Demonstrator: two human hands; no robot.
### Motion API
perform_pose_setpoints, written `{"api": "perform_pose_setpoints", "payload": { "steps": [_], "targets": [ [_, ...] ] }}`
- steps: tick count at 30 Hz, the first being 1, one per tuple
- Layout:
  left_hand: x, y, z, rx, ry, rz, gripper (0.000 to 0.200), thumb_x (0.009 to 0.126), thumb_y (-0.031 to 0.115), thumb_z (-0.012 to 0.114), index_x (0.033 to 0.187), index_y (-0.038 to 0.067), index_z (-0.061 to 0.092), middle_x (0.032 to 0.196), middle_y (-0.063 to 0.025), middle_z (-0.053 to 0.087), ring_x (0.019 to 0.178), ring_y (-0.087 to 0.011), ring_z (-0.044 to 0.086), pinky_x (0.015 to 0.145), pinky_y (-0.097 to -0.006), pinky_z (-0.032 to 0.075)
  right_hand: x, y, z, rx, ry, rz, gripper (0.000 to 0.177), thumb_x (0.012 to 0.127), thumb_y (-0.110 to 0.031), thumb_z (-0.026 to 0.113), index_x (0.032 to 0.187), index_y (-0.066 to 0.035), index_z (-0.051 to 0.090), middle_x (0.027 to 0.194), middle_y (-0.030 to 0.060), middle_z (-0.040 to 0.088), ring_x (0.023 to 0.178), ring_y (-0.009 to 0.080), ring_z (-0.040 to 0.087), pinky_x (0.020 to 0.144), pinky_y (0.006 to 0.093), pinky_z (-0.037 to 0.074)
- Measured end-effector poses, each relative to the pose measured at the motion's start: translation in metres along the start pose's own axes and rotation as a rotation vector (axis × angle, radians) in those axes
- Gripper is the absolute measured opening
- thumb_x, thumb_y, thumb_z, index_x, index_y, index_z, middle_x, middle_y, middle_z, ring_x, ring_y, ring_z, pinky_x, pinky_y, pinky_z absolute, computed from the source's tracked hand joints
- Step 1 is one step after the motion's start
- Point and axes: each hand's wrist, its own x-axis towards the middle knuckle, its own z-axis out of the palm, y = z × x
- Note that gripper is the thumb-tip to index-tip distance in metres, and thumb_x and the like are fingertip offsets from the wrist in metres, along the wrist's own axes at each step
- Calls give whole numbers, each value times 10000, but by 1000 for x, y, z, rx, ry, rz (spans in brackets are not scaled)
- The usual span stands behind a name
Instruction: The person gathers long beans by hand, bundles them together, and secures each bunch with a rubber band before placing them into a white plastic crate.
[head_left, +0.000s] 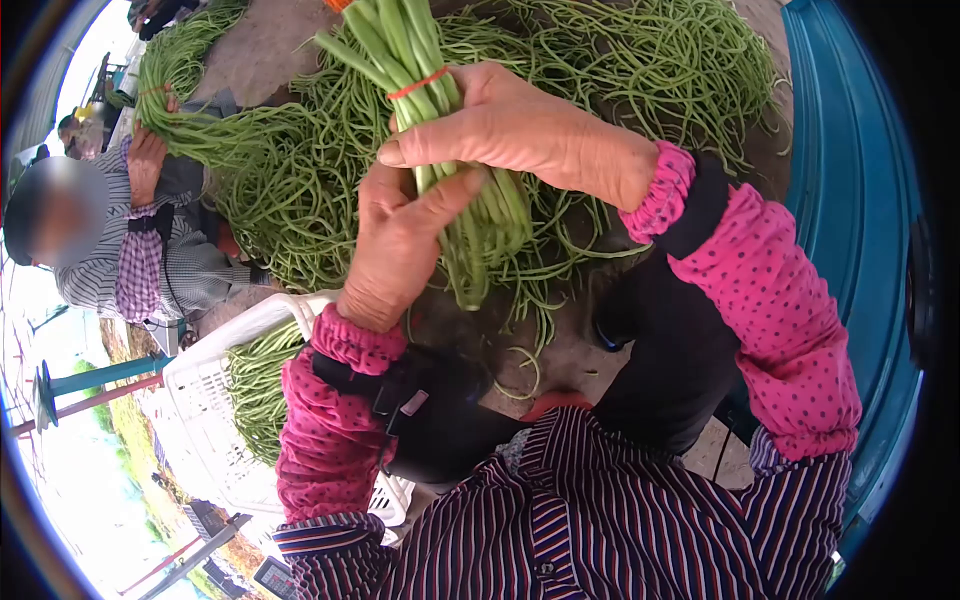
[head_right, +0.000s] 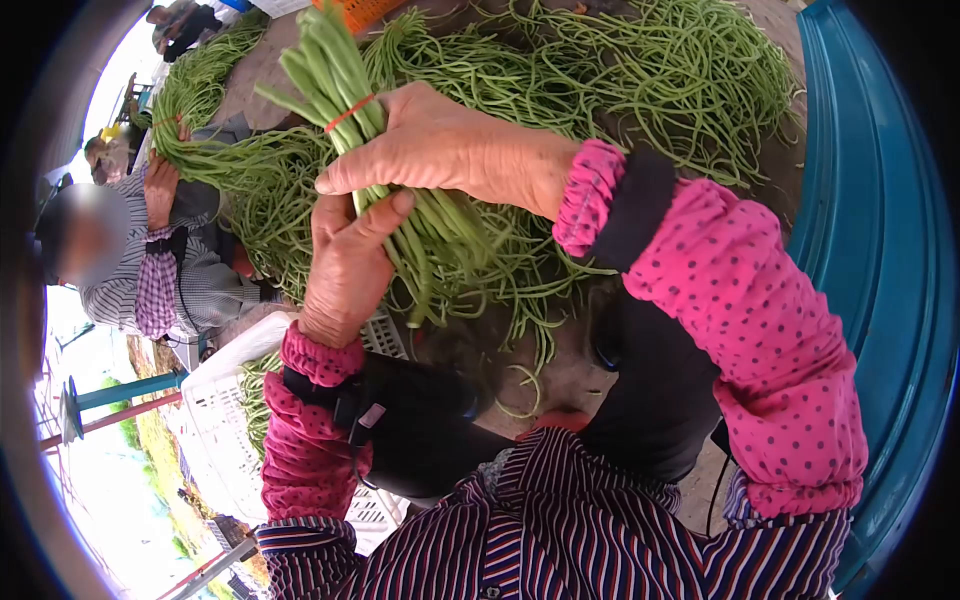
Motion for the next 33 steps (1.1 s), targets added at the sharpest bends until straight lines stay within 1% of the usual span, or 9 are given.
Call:
{"api": "perform_pose_setpoints", "payload": {
  "steps": [3,8,11,15,19,20,27,32,33],
  "targets": [
    [-1,-2,5,-182,2,-48,465,823,69,696,1228,-13,482,1092,-66,585,979,-163,587,852,-299,490,-4,0,2,86,25,-4,315,734,-188,766,952,7,650,848,86,654,768,163,619,711,292,498],
    [3,-4,3,-84,-154,-129,557,734,153,798,1182,-14,512,1057,-81,612,955,-177,608,830,-307,503,-7,-5,6,137,-20,-89,263,816,-203,686,976,2,652,899,93,673,836,161,651,800,305,518],
    [3,-9,6,-34,-351,-270,495,725,157,802,1121,-6,553,992,-92,643,910,-188,628,817,-311,510,-10,-19,11,434,5,-122,189,786,-137,707,879,13,639,796,89,662,762,171,663,670,303,538],
    [4,-15,9,-19,-423,-238,468,710,231,803,1052,-22,608,975,-131,671,966,-250,636,905,-386,495,-18,-33,9,440,-21,-88,179,807,-136,697,881,8,620,812,104,659,732,187,666,659,310,552],
    [1,-7,10,-84,-360,-332,390,713,124,799,1017,-19,599,901,-93,659,840,-219,660,767,-345,545,-16,-36,-3,530,20,-178,186,802,-149,710,862,4,624,743,91,642,653,175,643,602,311,541],
    [1,-3,14,-65,-332,-287,253,778,70,756,958,-23,604,813,-52,640,693,-141,638,653,-258,539,-15,-36,-7,554,21,-175,191,799,-153,715,870,1,625,731,90,638,640,173,637,592,314,536],
    [2,-14,7,341,-79,-3,184,804,61,684,936,-11,578,692,-25,591,607,-128,562,575,-309,479,-11,-34,-9,441,155,-184,235,820,-181,704,947,-4,616,798,84,644,748,183,641,703,321,536],
    [11,-21,9,640,215,71,236,761,113,686,915,-2,549,850,-217,623,730,-407,612,629,-419,485,-6,-18,0,243,298,-136,443,827,-192,715,1152,6,489,991,86,619,935,190,619,865,329,485],
    [13,-23,8,733,258,105,243,760,114,686,916,1,539,836,-211,620,718,-407,612,624,-429,487,-6,-15,5,223,321,-145,443,825,-186,717,1149,7,486,995,87,617,936,188,618,865,328,484]
  ]
}}
